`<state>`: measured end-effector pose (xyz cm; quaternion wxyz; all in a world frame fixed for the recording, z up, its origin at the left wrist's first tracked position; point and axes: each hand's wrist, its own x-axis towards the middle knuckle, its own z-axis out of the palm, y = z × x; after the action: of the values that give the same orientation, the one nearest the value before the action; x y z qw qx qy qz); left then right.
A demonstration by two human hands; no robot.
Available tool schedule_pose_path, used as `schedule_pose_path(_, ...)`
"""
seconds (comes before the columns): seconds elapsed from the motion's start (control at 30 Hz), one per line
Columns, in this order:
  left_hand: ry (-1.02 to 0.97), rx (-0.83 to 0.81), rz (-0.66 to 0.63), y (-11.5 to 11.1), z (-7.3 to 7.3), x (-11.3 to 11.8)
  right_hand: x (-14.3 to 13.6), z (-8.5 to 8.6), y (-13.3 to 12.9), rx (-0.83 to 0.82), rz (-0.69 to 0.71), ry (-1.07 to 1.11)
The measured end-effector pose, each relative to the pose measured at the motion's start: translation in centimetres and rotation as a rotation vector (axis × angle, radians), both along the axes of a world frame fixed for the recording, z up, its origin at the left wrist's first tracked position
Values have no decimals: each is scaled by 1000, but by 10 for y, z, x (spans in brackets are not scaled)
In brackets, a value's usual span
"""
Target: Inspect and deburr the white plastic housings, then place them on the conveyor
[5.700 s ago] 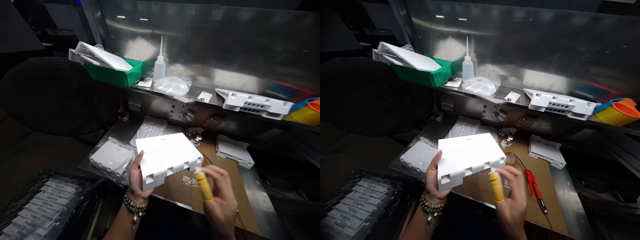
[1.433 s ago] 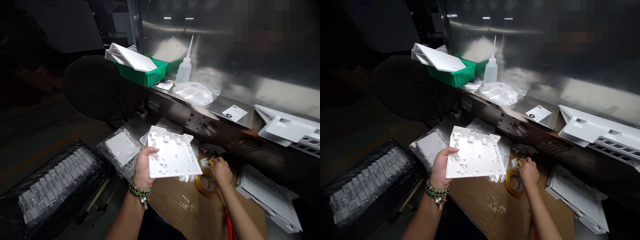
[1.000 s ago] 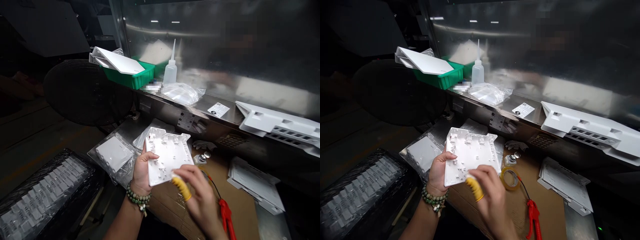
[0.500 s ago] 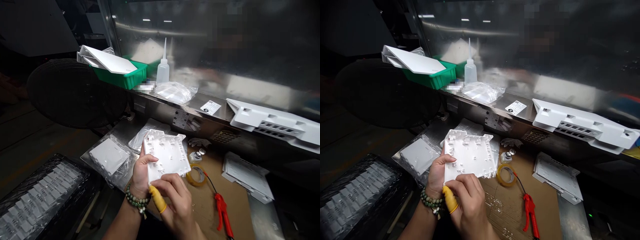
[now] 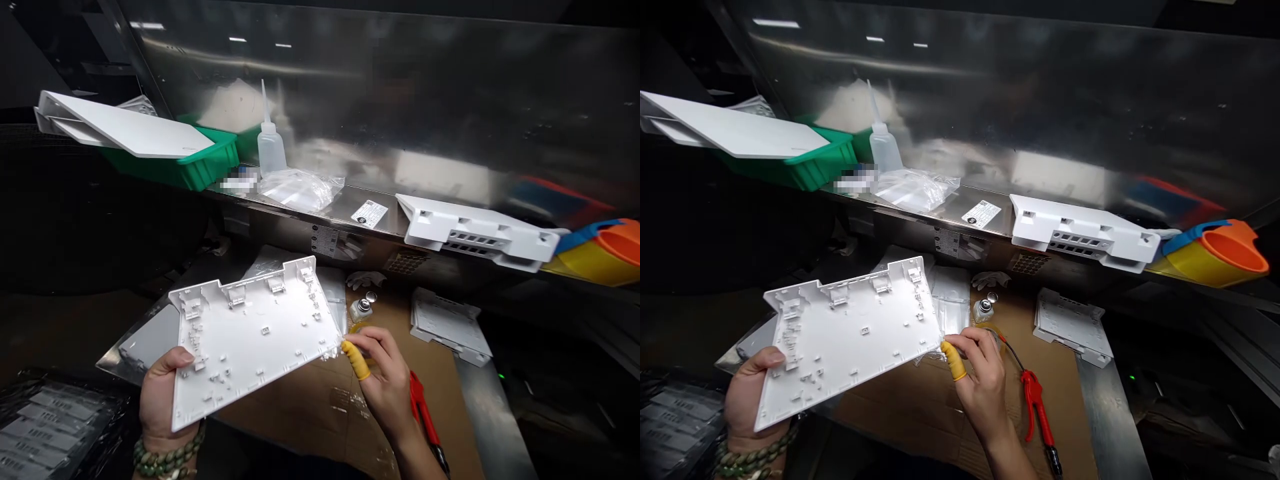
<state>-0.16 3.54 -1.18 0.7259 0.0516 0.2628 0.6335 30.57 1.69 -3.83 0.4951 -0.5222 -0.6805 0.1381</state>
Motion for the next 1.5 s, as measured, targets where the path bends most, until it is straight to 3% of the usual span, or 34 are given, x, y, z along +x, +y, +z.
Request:
schedule_pose_path(0.17, -8, 20, -52, -4, -3, 4, -1, -8, 1, 21, -19, -15)
schedule_pose_path(0.37, 18, 54, -97, -12, -29, -16, 8, -11, -8, 61, 13, -18)
schedule_pose_path(0.5, 47, 54, -109, -17, -46, -23, 8, -20, -5, 73, 98, -105)
schedule_pose_path(0.57, 44, 70, -116, -18, -50, -22, 9, -25, -3, 60, 76, -107)
schedule_pose_path(0.7, -17, 124, -172, -18, -52, -17, 7, -26, -7, 56, 92, -48)
schedule_pose_path(0.77, -38, 137, -199, -17, -53, -16, 8, -26, -8, 70, 151, -111)
schedule_pose_path(0.83, -39, 147, -211, -18, -55, -17, 11, -28, -6, 78, 123, -171)
schedule_pose_path(0.93, 18, 124, -153, -19, -58, -20, 17, -29, -5, 55, 17, -150)
schedule_pose_path(1.1, 110, 34, -90, -21, -59, -19, 16, -31, -11, 83, 209, -193)
schedule_pose_path(1.2, 137, -4, -80, -24, -60, -21, 24, -36, -1, 56, 107, -198)
schedule_pose_path(1.27, 168, -46, -78, -28, -61, -25, 30, -32, 12, 24, 8, -113)
schedule_pose_path(1.37, 272, -121, -56, -35, -63, -29, 26, -11, 28, 22, -72, 55)
schedule_pose_path(1.5, 318, -191, -38, -43, -68, -29, 6, 11, 40, 15, -45, 171)
